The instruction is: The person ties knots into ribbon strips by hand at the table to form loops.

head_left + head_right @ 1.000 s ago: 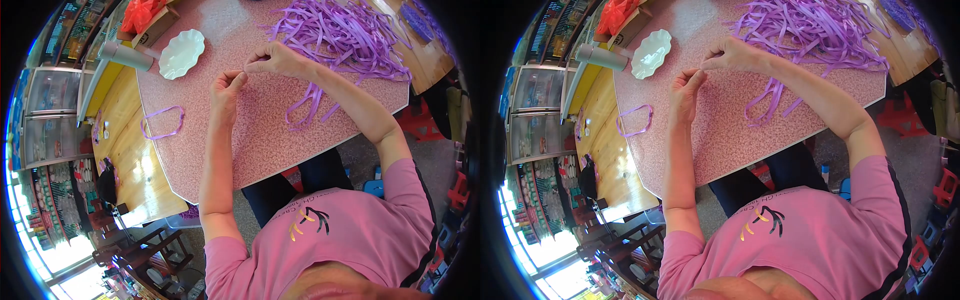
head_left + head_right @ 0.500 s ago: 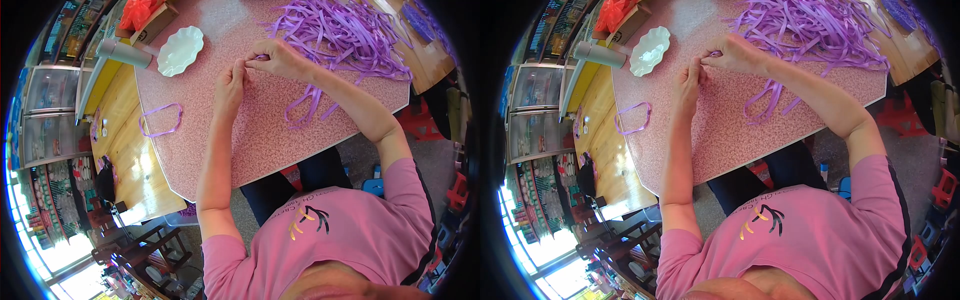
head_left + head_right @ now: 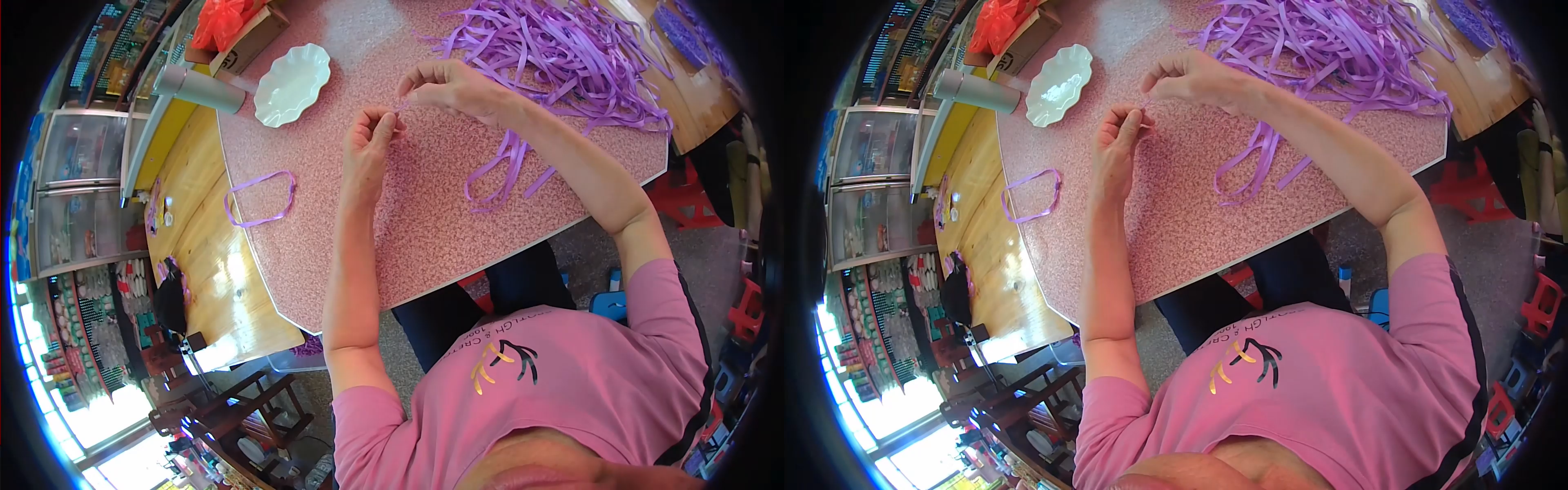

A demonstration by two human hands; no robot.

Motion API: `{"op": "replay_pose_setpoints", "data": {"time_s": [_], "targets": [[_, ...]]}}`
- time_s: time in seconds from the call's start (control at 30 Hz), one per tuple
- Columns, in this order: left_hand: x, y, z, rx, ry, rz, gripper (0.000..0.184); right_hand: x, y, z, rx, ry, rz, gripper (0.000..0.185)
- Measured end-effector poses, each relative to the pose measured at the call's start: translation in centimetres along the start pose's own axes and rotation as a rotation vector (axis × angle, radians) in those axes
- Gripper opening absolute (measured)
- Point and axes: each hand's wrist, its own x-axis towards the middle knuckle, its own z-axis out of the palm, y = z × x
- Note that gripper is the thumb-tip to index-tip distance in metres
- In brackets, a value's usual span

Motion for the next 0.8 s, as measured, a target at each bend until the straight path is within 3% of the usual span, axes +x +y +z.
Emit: {"op": "replay_pose_setpoints", "data": {"time_s": [0.07, 0.3, 0.37, 0.5, 0.57, 0.6, 0.67, 0.8], "targets": [[-0.1, 0.2, -0.2, 0.076, -0.003, -0.021, 0.016, -0.3, -1.0, -0.5, 0.314, -0.051, 0.157, 0.024], [-0.4, 0.7, 0.7, -0.020, 0.025, 0.000, 0.015, -0.1, 0.6, 0.5, 0.496, 0.093, 0.246, 0.018], [-0.5, 0.7, 1.3, -0.159, 0.025, 0.077, 0.015, 0.0, 1.0, 0.7, 0.573, 0.012, 0.442, 0.015], [-0.3, 0.0, 1.6, -0.175, 0.103, 0.155, 0.013, 0.0, 1.1, 1.0, 0.682, -0.068, 0.538, 0.015], [-0.5, 0.1, 1.7, 0.429, 0.236, 0.289, 0.012, -0.4, 0.0, 1.5, 0.533, 0.004, 0.466, 0.016], [-0.4, 0.2, 1.8, 0.429, 0.238, 0.287, 0.012, -0.3, 0.1, 1.5, 0.534, 0.003, 0.468, 0.016], [-0.2, 0.3, 1.9, 0.821, 0.205, 0.672, 0.012, -0.3, 0.6, 1.4, 0.552, -0.017, 0.447, 0.020], [-0.1, 1.2, 1.1, 0.876, 0.110, 0.699, 0.012, -0.3, 0.3, 1.4, 0.505, -0.069, 0.399, 0.024]]}}
